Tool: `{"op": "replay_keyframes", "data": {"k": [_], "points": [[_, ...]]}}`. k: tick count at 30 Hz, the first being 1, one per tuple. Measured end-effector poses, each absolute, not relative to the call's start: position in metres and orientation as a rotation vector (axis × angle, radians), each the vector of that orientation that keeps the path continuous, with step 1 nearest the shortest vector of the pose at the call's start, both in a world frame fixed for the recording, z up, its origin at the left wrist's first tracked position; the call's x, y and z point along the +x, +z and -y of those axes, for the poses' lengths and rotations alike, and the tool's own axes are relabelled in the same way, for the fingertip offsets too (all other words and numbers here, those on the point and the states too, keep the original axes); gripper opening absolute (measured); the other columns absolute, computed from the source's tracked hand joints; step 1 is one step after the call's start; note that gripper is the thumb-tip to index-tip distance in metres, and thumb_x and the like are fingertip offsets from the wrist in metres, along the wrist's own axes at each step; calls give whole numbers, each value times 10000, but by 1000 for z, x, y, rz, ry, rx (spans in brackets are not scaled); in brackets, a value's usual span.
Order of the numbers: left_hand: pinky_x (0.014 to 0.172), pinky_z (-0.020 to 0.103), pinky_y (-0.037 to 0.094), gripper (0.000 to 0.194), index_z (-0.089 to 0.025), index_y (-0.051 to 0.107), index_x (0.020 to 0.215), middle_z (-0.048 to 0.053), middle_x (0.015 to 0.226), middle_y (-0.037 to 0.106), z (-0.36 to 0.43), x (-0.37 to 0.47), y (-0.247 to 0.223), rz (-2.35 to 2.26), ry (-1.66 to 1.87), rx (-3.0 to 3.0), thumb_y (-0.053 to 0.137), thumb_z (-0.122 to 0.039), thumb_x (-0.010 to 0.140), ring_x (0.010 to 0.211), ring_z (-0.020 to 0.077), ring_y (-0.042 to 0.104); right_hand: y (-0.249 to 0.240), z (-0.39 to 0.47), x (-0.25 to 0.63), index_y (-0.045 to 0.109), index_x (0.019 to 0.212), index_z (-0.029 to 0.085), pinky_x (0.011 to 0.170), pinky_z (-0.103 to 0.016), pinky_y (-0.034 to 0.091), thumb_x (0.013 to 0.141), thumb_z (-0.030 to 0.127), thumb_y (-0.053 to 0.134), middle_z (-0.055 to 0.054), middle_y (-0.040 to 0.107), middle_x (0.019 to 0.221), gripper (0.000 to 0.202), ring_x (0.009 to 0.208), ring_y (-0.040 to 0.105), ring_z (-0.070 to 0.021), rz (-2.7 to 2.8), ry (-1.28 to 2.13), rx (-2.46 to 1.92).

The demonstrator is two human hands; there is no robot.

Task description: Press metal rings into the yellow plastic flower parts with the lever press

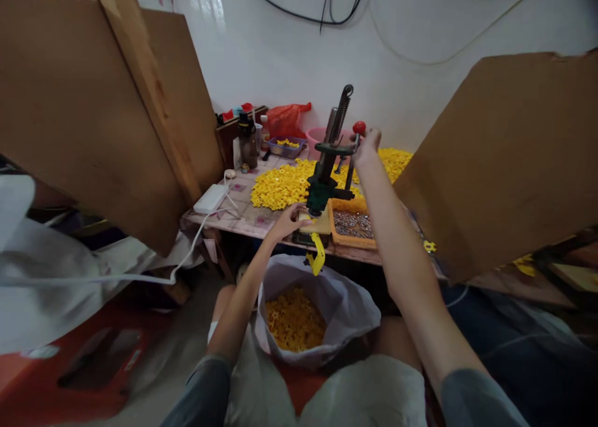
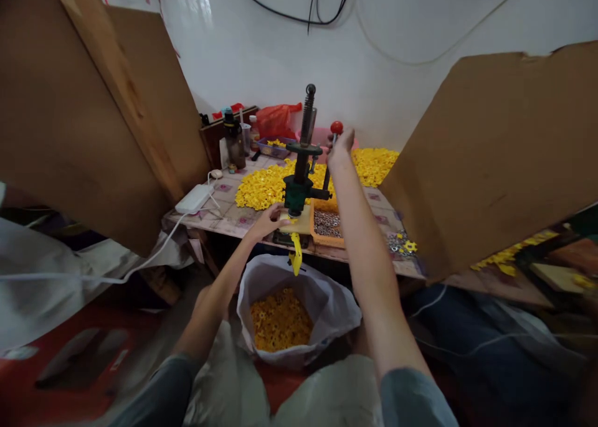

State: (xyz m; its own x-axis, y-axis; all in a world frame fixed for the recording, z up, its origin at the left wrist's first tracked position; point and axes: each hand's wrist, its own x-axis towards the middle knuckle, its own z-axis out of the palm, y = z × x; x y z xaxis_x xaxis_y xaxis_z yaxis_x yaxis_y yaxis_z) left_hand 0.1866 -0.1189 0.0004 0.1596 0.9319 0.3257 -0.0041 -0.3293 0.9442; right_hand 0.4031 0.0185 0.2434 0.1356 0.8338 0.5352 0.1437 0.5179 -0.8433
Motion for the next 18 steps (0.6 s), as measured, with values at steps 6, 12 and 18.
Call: {"op": "replay_keyframes", "data": {"k": [6,12,18], "points": [[819,312,539,692,-207,613,1468,136,1359,701,112,180,-10,-925,1462,1453,685,-682,970,897,181,657,199,124,386,493,811,235,533,-269,343,1086,771,138,39,347,636,699,531,368,-106,1146,677,-589],[915,354,541,486,-201,678,1270,116,1191,719,115,173,-10,-1198,1670,1394,478,-609,1097,963,228,658,181,140,431,686,1158,244,865,-405,596,1061,803,63,-108,688,944,843,954,716,-248,1538,504,-849],[1166,493,457,348,-207,663,1275,174,1331,648,123,130,-13,-1911,1501,1653,710,-368,970,1325,370,586,106,115,502,543,1588,136,1203,-562,486,1090,598,336,-257,600,1567,710,1480,574,-378,1858,168,-1676]]}}
